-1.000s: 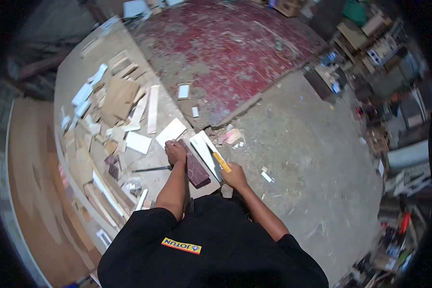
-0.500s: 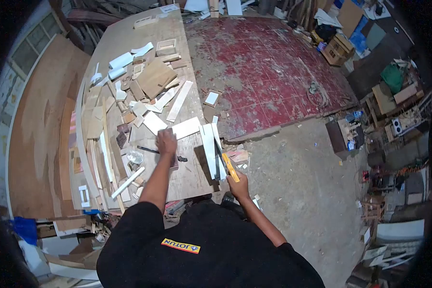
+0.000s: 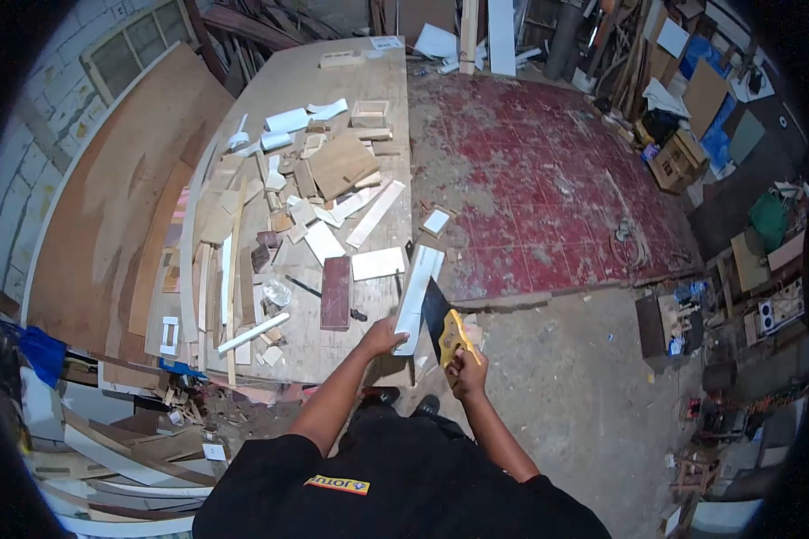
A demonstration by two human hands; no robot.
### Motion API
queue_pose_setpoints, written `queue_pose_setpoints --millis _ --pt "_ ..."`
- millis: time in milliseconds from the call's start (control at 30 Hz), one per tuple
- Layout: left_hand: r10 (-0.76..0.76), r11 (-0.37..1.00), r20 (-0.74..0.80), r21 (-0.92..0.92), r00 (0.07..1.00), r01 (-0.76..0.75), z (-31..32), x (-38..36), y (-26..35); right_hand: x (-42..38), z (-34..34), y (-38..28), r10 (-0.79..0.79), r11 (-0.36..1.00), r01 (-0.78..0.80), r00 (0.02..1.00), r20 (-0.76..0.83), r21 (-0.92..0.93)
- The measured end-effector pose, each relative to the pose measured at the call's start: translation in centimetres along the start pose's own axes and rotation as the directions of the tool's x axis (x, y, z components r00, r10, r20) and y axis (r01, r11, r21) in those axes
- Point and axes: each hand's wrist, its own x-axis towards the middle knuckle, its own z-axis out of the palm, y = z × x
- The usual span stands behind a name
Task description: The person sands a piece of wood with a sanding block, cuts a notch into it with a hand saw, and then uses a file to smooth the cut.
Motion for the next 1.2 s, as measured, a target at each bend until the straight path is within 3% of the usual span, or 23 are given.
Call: queue_pose_setpoints --millis 67,133,200,300,400,467,500,667,700,767,867,900,967,1033,1067,1133,1167,1200 --pt "0.173 0.985 -0.065 0.027 0.983 -0.172 -0.1 1.1 -2.3 -0.4 0.4 -2.3 0.117 0.978 -0.110 0.993 -0.029 0.179" --pt "0.125 0.971 -0.065 0.211 0.990 -0.108 -1.9 0.7 -1.0 -1.1 0.1 -4.9 0.141 0.969 -0.135 0.990 -0.011 0.206" --pt "0.182 0.942 -0.039 0.295 0.983 -0.163 -3.5 0.6 0.0 -1.6 -0.3 -7.0 0.188 0.959 -0.193 0.981 0.044 0.208" --pt "0.186 0.909 -0.018 0.383 0.982 -0.165 -4.0 0.9 2.2 -2.2 -0.9 -8.0 0.132 0.956 -0.134 0.991 0.028 0.259" --pt "0.188 0.952 -0.016 0.251 0.982 -0.178 -2.0 1.2 4.4 -1.2 -2.0 -6.7 0.044 0.957 -0.041 0.999 -0.003 0.287" --pt "0.225 0.949 -0.084 0.245 0.971 -0.199 1.1 2.3 4.0 -0.5 -2.2 -6.3 -0.016 0.947 0.049 0.994 -0.104 0.318" --pt "0.114 0.974 -0.031 0.200 0.993 -0.106 1.7 2.5 5.0 -0.2 -2.5 -6.2 -0.029 0.938 0.065 0.993 -0.110 0.341" --pt "0.244 0.958 -0.049 0.169 0.969 -0.232 0.6 2.6 6.7 0.0 -4.8 -6.4 -0.116 0.963 0.135 0.989 -0.094 0.232" --pt "0.274 0.954 -0.050 0.141 0.960 -0.265 -0.2 2.6 6.1 -0.7 -4.9 -7.4 -0.053 0.963 0.073 0.995 -0.081 0.259" --pt "0.245 0.940 -0.002 0.244 0.969 -0.237 -2.7 3.2 4.1 -1.4 -6.0 -8.4 0.048 0.965 -0.035 0.998 -0.041 0.262" --pt "0.199 0.890 0.034 0.411 0.979 -0.195 -5.7 2.5 3.0 -2.4 -7.5 -9.4 0.034 0.964 -0.013 0.997 -0.075 0.265" --pt "0.159 0.859 0.044 0.487 0.986 -0.161 -6.0 1.9 2.8 -1.8 -8.7 -9.4 0.033 0.914 0.015 0.993 -0.113 0.405" --pt "0.086 0.836 0.049 0.539 0.995 -0.099 -5.6 0.3 2.3 -1.7 -9.6 -12.8 -0.064 0.844 0.208 0.954 -0.292 0.495" --pt "0.000 0.810 0.033 0.585 0.999 -0.019 -4.8 -1.0 0.9 -0.2 -13.1 -15.2 -0.166 0.809 0.353 0.904 -0.394 0.470" --pt "-0.002 0.810 0.034 0.587 0.999 -0.018 -3.8 -1.4 -0.1 -0.1 -13.6 -16.5 -0.163 0.809 0.352 0.904 -0.396 0.470" --pt "0.020 0.846 -0.029 0.533 0.999 -0.002 -2.2 -1.9 -1.1 -0.5 -13.6 -19.1 -0.322 0.849 0.461 0.838 -0.441 0.257" --pt "0.034 0.844 -0.034 0.537 0.999 -0.010 -1.4 -1.7 -1.2 -0.6 -13.2 -19.1 -0.324 0.848 0.464 0.836 -0.442 0.257" --pt "0.037 0.844 -0.034 0.536 0.999 -0.013 -0.8 -1.2 -0.6 -0.7 -12.6 -18.8 -0.427 0.877 0.481 0.797 -0.426 0.021"
